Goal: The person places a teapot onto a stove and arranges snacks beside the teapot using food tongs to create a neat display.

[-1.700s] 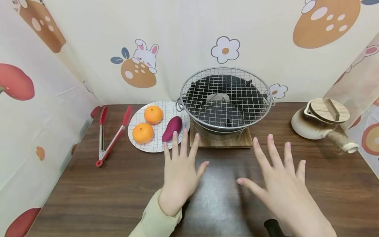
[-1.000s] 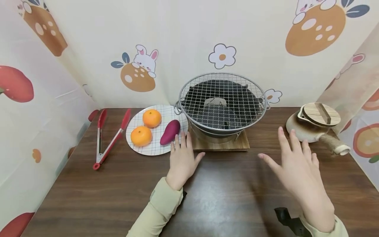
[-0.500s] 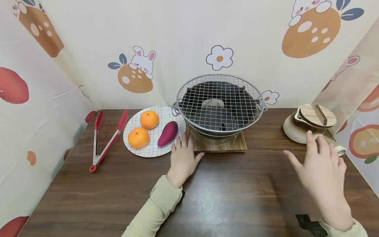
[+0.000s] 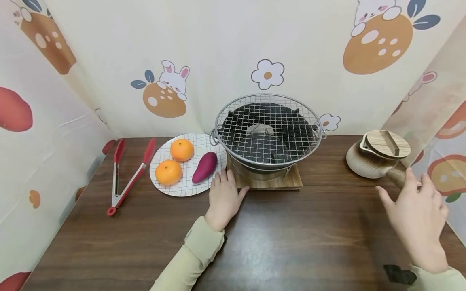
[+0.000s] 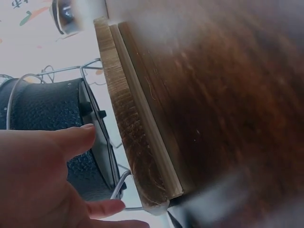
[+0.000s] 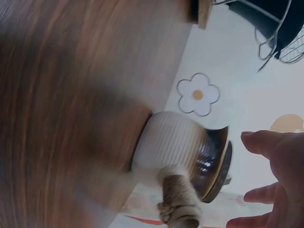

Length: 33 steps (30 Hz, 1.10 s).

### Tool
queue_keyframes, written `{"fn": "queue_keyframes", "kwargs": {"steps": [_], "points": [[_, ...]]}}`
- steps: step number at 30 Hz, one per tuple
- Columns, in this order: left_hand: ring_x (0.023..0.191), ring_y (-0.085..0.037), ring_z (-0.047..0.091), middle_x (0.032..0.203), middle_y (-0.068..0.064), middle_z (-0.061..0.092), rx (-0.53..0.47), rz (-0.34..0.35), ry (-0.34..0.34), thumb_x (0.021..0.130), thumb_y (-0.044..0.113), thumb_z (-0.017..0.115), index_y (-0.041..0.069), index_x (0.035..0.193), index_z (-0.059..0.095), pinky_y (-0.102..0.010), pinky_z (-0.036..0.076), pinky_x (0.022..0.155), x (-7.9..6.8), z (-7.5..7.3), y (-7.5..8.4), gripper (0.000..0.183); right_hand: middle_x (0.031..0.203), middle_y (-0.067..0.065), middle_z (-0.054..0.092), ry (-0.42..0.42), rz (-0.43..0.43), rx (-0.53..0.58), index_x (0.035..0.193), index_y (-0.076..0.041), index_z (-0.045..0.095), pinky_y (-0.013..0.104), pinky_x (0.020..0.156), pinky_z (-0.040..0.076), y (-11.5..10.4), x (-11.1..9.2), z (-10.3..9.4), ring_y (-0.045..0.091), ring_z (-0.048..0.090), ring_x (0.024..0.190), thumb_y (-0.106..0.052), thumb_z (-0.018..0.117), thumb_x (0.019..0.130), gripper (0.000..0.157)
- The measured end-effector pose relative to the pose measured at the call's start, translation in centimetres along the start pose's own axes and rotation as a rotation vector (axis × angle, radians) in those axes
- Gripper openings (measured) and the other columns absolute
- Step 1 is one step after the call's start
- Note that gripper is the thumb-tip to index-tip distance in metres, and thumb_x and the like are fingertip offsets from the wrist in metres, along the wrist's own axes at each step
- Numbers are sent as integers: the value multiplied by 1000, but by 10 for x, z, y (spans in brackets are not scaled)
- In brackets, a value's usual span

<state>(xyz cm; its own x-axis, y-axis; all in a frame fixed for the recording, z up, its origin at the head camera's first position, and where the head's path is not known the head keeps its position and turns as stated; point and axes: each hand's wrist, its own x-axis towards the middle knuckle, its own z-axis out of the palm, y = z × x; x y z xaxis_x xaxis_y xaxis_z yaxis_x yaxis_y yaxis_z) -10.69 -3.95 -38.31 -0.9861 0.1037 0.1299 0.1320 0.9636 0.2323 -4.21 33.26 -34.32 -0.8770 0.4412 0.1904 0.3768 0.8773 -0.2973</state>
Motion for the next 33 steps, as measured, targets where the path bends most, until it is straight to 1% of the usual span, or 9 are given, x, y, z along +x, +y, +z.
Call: {"fn": "queue_keyframes", "kwargs": {"steps": [3,6,12,15,19,22,25,28,33], "points": [[124,-41,52,131,-24,57,16,6,31,88,49,63,-6,128,47,-47,43,104,2,1,1,70,153,38,11,-24,5,-10,152,0,16,77,96,19,6,5,1,68,21,129,-54,51,93,87],[120,-39,54,127,-23,59,29,5,32,88,49,63,-5,125,48,-45,44,102,3,2,1,68,153,38,10,-36,0,-14,152,0,15,77,95,19,10,12,2,68,22,128,-53,50,94,85],[110,-39,58,122,-26,58,48,27,31,87,46,66,-4,124,50,-43,48,97,1,3,5,64,149,40,18,-49,-1,-26,151,1,17,76,90,25,17,26,5,69,30,119,-54,51,93,87],[107,-40,60,125,-29,57,36,26,41,87,43,68,-6,127,50,-43,51,92,2,5,7,65,145,42,23,-64,-4,-35,150,4,18,77,86,29,22,32,7,69,34,112,-54,51,93,87],[104,-40,60,124,-33,56,2,17,53,85,40,71,-9,127,51,-41,56,82,4,7,11,67,136,47,30,-76,-16,-48,147,9,21,75,78,33,30,39,9,69,38,104,-51,52,93,86],[104,-40,59,123,-34,55,-9,7,62,84,38,72,-10,126,53,-40,58,74,6,8,13,67,127,49,35,-89,-27,-59,144,11,24,74,73,35,36,45,9,68,40,100,-52,52,93,85],[102,-40,60,121,-34,56,-3,0,79,82,39,74,-9,125,54,-40,59,70,7,9,14,68,122,49,37,-117,-25,-69,140,13,26,71,71,37,39,50,9,67,42,99,-55,51,93,86],[103,-40,60,122,-33,56,-1,-8,71,81,42,74,-8,126,55,-41,59,72,9,10,14,70,119,48,38,-158,-14,-85,137,15,28,69,69,38,41,56,8,67,43,98,-57,50,92,88],[107,-40,61,126,-34,55,-9,-16,41,79,43,75,-6,127,56,-42,58,76,11,9,14,72,104,53,44,-229,-23,-113,120,18,37,60,57,39,43,67,5,67,49,84,-56,52,91,81]]}}
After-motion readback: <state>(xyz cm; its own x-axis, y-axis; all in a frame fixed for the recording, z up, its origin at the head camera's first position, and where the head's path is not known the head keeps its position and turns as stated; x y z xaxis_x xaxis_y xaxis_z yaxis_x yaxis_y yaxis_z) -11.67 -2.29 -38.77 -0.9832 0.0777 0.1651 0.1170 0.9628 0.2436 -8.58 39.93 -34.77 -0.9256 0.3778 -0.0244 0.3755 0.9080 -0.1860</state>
